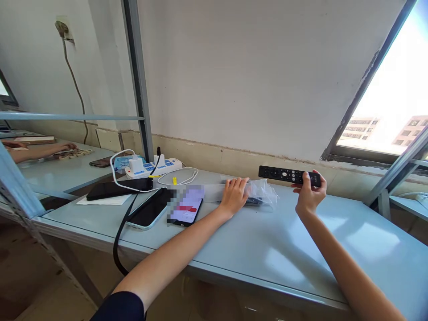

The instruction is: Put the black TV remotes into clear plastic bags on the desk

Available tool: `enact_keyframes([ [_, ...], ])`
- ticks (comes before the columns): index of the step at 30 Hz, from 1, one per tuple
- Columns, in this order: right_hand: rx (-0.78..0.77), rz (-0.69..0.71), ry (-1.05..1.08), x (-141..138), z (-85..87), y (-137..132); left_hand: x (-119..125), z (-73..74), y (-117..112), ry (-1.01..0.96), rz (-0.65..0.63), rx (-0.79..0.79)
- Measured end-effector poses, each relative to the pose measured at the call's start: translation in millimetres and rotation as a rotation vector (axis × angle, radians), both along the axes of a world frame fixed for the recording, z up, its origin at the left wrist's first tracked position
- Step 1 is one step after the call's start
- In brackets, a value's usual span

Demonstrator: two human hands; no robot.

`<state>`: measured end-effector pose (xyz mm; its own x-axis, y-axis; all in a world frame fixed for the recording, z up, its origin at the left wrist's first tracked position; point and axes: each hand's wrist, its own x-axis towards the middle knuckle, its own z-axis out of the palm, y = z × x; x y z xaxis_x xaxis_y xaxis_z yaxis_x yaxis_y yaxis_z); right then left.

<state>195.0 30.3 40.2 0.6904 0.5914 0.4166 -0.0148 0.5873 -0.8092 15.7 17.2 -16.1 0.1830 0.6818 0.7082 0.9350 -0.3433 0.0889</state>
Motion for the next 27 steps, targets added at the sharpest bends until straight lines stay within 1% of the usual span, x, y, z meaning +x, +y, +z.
enact_keyframes([
  [3, -0.101, 0.011, 0.193, 6.7, 3.6, 3.2, 0.8, -1.6, 0.7, -0.016, 0.004, 0.02],
  [5, -0.128, 0.011, 0.227, 8.8, 4.0, 4.0, 0.8, -2.3, 1.3, -0.02, 0.005, 0.031],
  [19, -0.107, -0.019, 0.133, 15.5, -4.2, 12.4, 0.2, 0.4, -1.9, -0.031, -0.001, -0.012],
  [27, -0.11, -0.023, 0.14, 11.1, -2.7, 8.0, 0.3, 2.1, -2.2, -0.011, -0.019, -0.044],
])
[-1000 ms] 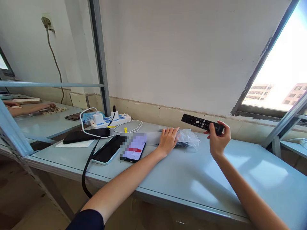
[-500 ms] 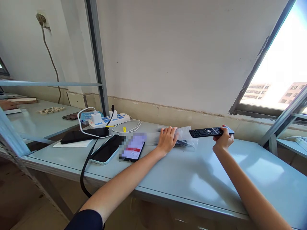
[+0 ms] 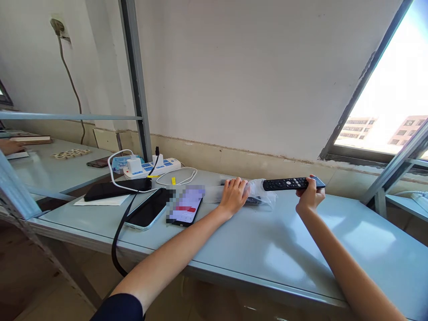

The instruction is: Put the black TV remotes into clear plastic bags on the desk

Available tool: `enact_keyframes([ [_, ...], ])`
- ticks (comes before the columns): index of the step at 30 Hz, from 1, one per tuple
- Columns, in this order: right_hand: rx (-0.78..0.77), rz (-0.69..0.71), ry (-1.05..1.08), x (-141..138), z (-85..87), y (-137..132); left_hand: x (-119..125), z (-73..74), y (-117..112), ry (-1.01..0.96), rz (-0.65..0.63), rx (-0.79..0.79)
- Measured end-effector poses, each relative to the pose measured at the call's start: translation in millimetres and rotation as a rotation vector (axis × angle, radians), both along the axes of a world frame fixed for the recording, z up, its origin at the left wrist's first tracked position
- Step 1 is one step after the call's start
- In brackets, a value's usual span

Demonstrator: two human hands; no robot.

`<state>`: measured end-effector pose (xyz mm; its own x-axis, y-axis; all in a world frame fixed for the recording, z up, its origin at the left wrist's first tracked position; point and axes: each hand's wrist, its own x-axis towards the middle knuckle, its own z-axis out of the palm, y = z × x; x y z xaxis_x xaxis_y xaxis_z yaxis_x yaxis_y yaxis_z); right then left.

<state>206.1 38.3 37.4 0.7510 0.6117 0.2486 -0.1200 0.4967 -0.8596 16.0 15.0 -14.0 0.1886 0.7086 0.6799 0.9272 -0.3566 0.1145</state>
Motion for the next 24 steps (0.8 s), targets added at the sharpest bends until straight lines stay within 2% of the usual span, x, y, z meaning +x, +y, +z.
enact_keyframes([
  [6, -0.023, 0.022, 0.007, -0.5, 0.1, 0.6, 0.2, 0.5, -1.0, 0.023, -0.015, -0.04],
  [24, -0.019, 0.171, -0.103, -12.1, -3.5, -5.8, 2.3, -5.3, 1.5, 0.03, -0.204, -0.069],
])
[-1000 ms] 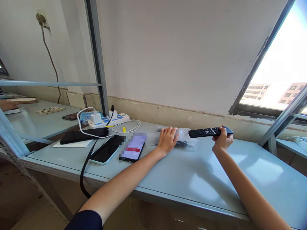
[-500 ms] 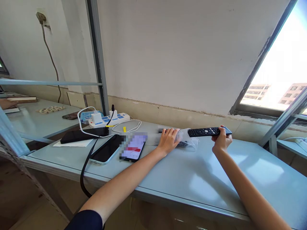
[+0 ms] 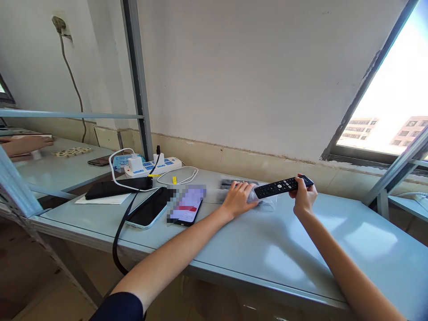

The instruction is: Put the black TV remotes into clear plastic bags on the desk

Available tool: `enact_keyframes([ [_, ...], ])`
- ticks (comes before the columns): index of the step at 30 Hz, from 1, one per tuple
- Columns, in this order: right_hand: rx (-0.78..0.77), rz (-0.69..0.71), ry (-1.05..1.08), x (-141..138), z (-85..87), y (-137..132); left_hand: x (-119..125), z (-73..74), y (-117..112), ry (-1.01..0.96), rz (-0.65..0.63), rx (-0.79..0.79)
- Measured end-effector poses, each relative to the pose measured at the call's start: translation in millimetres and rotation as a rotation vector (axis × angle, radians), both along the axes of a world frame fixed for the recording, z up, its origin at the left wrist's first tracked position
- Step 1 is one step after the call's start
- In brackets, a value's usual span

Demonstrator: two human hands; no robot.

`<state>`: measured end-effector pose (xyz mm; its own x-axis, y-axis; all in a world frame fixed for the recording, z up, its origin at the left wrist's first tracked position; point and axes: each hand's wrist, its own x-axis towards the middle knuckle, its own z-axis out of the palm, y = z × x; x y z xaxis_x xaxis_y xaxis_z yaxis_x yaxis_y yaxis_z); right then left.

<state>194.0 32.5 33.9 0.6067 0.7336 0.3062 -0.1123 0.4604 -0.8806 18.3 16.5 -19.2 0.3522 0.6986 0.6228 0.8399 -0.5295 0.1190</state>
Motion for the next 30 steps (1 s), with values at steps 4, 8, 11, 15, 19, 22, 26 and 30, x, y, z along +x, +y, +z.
enact_keyframes([
  [4, 0.013, -0.014, -0.011, 0.2, 3.1, -2.6, 0.6, -0.3, -0.1, 0.007, -0.001, 0.021],
  [8, 0.059, -0.059, -0.024, 3.8, 4.6, -2.4, 1.8, 0.2, -1.3, 0.0, -0.005, 0.029],
  [11, 0.094, -0.087, -0.049, 6.1, 5.9, -2.7, 1.9, 1.2, -2.7, 0.005, -0.006, 0.02],
  [15, 0.123, -0.101, -0.043, 6.5, 8.4, -4.8, 1.5, 2.3, -4.0, 0.019, -0.005, 0.017],
  [19, 0.154, -0.114, -0.047, 5.9, 9.2, -6.1, 1.8, 3.7, -5.1, 0.015, -0.002, 0.017],
  [22, 0.142, -0.116, -0.072, 5.7, 8.1, -5.6, 1.9, 5.0, -5.7, 0.009, -0.003, 0.015],
  [26, 0.132, -0.114, -0.088, 5.4, 6.6, -4.5, 1.8, 6.2, -6.0, 0.009, -0.015, 0.018],
  [30, 0.132, -0.119, -0.096, 5.2, 5.7, -4.1, 2.5, 4.5, -4.9, 0.006, -0.034, 0.038],
])
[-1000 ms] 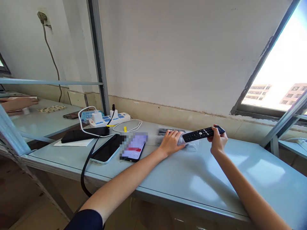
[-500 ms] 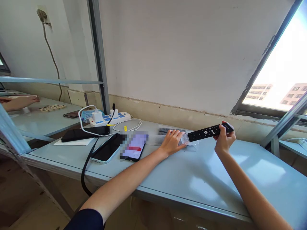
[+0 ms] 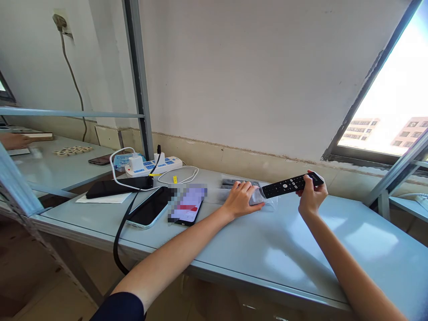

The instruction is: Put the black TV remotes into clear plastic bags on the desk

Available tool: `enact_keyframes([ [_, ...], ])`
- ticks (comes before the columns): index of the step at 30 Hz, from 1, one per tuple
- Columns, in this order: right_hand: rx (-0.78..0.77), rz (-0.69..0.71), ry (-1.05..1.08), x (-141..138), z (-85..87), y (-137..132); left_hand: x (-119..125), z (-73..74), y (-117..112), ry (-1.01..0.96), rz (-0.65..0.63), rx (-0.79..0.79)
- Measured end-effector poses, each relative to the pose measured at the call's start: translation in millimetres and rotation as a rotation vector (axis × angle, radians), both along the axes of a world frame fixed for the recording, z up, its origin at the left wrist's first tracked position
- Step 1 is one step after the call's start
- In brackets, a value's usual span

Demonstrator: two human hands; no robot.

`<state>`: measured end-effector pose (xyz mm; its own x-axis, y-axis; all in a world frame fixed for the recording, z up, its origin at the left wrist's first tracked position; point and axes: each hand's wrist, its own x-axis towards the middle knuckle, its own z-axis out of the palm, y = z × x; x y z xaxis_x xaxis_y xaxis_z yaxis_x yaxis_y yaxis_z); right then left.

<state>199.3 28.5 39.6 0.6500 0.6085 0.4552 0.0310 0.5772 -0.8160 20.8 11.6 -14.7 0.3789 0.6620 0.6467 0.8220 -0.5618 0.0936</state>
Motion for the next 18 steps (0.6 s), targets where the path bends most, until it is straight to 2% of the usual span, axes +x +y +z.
enact_keyframes([
  [10, -0.05, 0.035, -0.021, -2.9, -0.2, -3.1, 1.5, -4.8, 3.3, -0.078, -0.023, 0.038],
  [18, -0.146, 0.118, 0.052, -4.3, -1.0, -3.5, 2.4, -3.1, 3.0, -0.027, 0.03, 0.049],
])
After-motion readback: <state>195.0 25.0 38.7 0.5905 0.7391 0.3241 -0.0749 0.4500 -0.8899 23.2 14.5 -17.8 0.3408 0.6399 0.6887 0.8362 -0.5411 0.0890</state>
